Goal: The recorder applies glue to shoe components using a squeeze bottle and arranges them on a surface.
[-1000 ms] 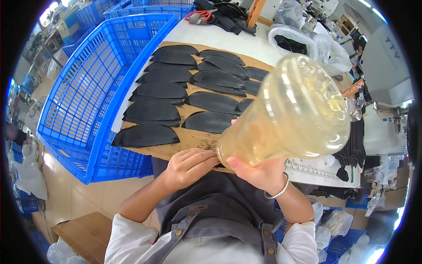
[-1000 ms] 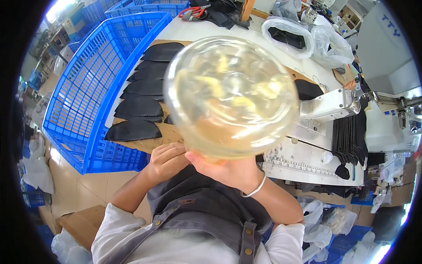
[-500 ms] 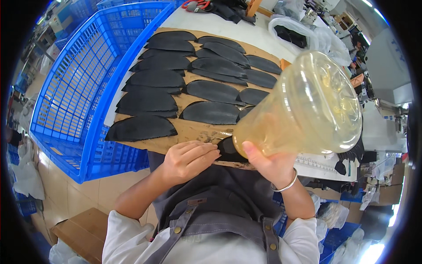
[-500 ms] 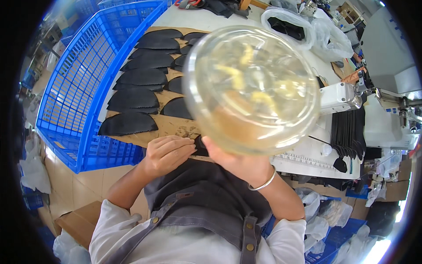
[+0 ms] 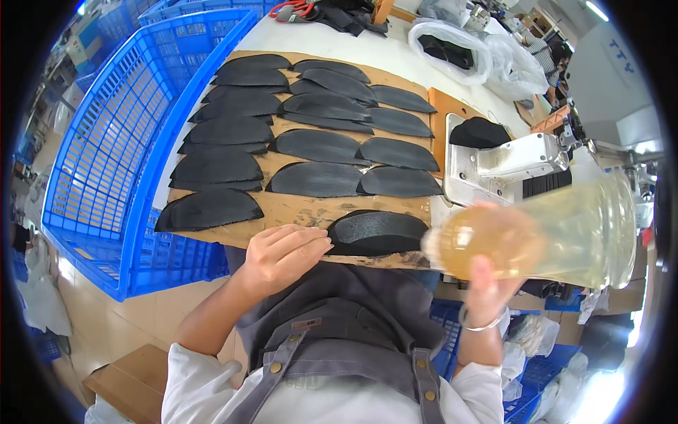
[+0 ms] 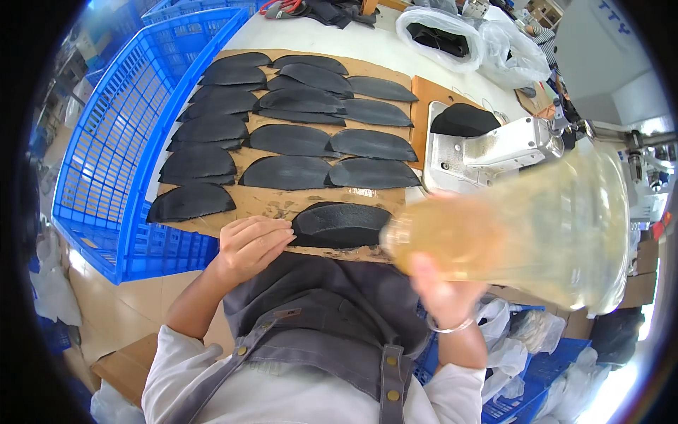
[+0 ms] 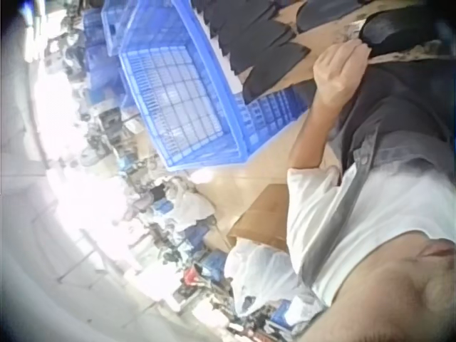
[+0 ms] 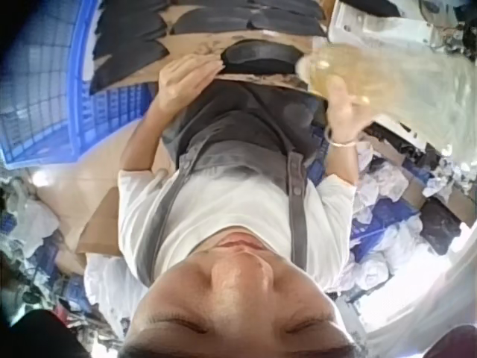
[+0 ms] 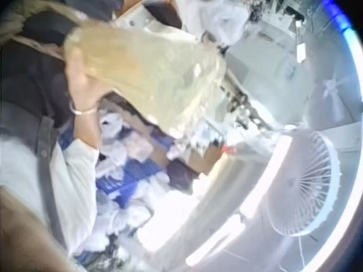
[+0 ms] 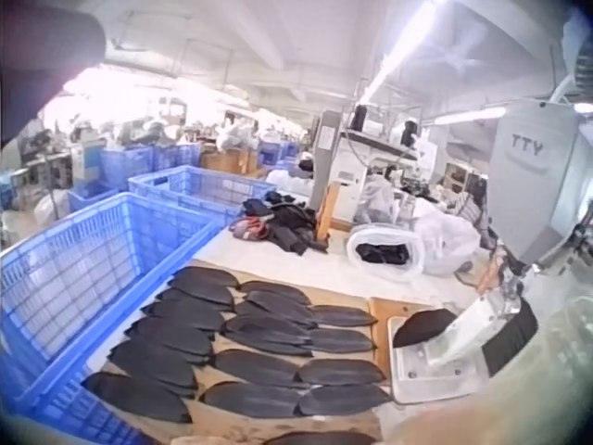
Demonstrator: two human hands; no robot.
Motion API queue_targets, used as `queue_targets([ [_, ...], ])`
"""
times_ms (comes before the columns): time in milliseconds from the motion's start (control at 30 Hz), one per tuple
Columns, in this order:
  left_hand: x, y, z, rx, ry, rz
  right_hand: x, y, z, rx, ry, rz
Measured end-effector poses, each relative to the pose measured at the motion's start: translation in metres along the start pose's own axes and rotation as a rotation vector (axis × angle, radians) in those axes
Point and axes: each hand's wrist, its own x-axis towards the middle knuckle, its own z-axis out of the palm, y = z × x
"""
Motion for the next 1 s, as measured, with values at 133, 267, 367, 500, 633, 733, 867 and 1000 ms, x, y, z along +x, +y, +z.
queue_targets([
  [133,-0.001,0.001,0.000,0.003,-0.023,0.010,-0.002,0.032,0.061,-0.117,-0.328,-0.153],
  [267,0.008,0.006,-0.007,-0.005,-0.052,-0.012,-0.013,0.048,0.060,-0.484,-0.457,-0.373],
  [367,0.009,0.011,-0.011,0.048,-0.111,-0.085,0.005,0.006,0.036,-0.968,-0.366,-0.588],
  [500,0.009,0.006,-0.006,0.041,-0.095,-0.035,-0.016,0.039,-0.031,-0.412,-0.170,0.000],
  [633,0.030,0.015,-0.013,-0.016,-0.149,-0.189,-0.018,0.047,-0.084,-0.517,0.157,0.075],
  [733,0.061,0.022,-0.009,-0.032,-0.204,-0.217,-0.025,0.049,-0.091,-0.161,0.384,0.065],
  [867,0.104,0.037,0.013,0.020,-0.518,-0.122,-0.038,0.056,-0.082,0.338,0.358,0.245],
  [1000,0.119,0.040,0.035,0.088,-0.804,-0.073,-0.047,0.058,-0.069,0.465,0.282,0.296],
])
